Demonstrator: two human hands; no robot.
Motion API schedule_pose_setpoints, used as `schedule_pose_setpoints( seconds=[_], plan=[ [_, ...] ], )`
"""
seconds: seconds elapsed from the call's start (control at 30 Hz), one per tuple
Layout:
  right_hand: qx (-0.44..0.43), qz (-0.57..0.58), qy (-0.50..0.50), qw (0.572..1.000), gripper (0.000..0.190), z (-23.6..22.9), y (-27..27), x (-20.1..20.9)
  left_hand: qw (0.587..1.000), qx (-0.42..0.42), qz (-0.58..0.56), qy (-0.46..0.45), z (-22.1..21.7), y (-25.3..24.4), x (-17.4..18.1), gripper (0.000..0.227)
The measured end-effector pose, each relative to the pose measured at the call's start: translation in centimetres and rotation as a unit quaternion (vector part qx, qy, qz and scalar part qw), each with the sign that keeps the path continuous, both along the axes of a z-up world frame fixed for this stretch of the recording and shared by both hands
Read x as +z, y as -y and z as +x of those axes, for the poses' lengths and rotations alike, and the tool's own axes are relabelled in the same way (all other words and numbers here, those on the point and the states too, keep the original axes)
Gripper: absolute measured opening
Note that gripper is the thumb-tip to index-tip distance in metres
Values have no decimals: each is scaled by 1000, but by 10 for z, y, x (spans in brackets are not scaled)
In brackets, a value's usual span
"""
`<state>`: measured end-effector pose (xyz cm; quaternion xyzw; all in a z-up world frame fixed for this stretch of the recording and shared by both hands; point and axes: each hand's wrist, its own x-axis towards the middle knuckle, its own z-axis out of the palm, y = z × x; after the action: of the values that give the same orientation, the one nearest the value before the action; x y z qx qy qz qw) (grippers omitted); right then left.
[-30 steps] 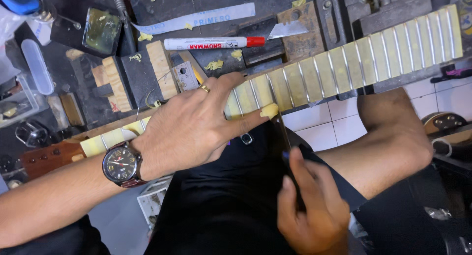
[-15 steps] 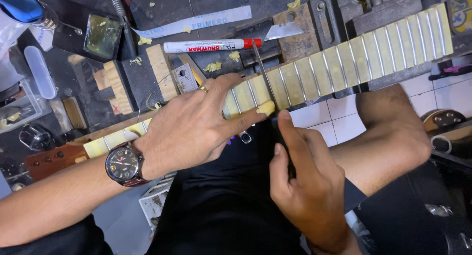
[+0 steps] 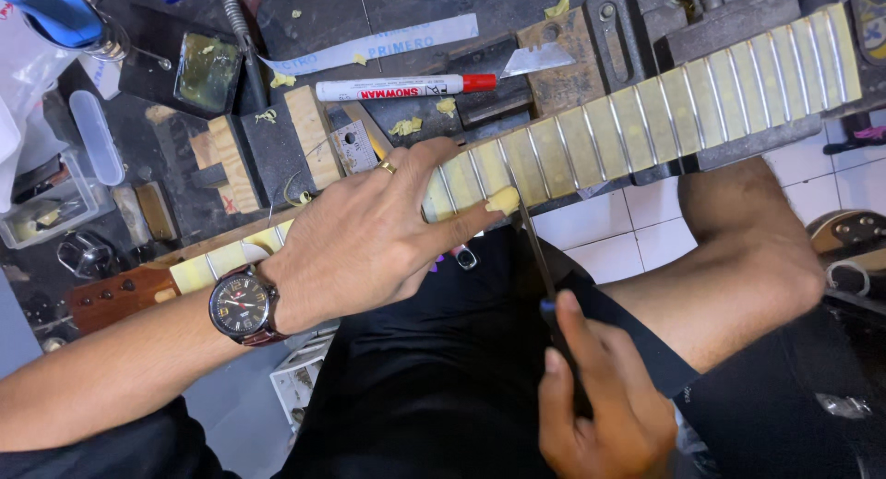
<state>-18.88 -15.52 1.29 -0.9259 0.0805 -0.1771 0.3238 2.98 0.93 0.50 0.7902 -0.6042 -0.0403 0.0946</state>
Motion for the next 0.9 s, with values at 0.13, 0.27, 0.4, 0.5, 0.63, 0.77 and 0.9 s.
schedule_pose_setpoints(
  seconds=[0.13,0.27,0.4,0.5,0.63,0.77,0.9],
  plan=[
    [3,-29,-22,999,38,2,3,-4,1000,2,-2,-5,-1,0,0,65],
    [12,-28,-55,998,49,33,6,4,1000,1,-11,1,-3,-1,2,50],
    [-3,33,-22,999,37,8,2,5,1000,6,-9,0,-1,0,1,54],
    [-29,10,-27,999,34,-4,0,4,1000,5,6,4,-1,-1,1,62],
    [1,-62,-63,996,45,32,1,8,1000,2,-30,-6,-1,-2,-1,56],
    [11,-7,-52,999,47,29,4,10,999,11,-31,1,2,1,2,51],
    [-58,63,-76,993,39,-10,-6,12,1000,4,-22,-18,0,1,2,54]
  ],
)
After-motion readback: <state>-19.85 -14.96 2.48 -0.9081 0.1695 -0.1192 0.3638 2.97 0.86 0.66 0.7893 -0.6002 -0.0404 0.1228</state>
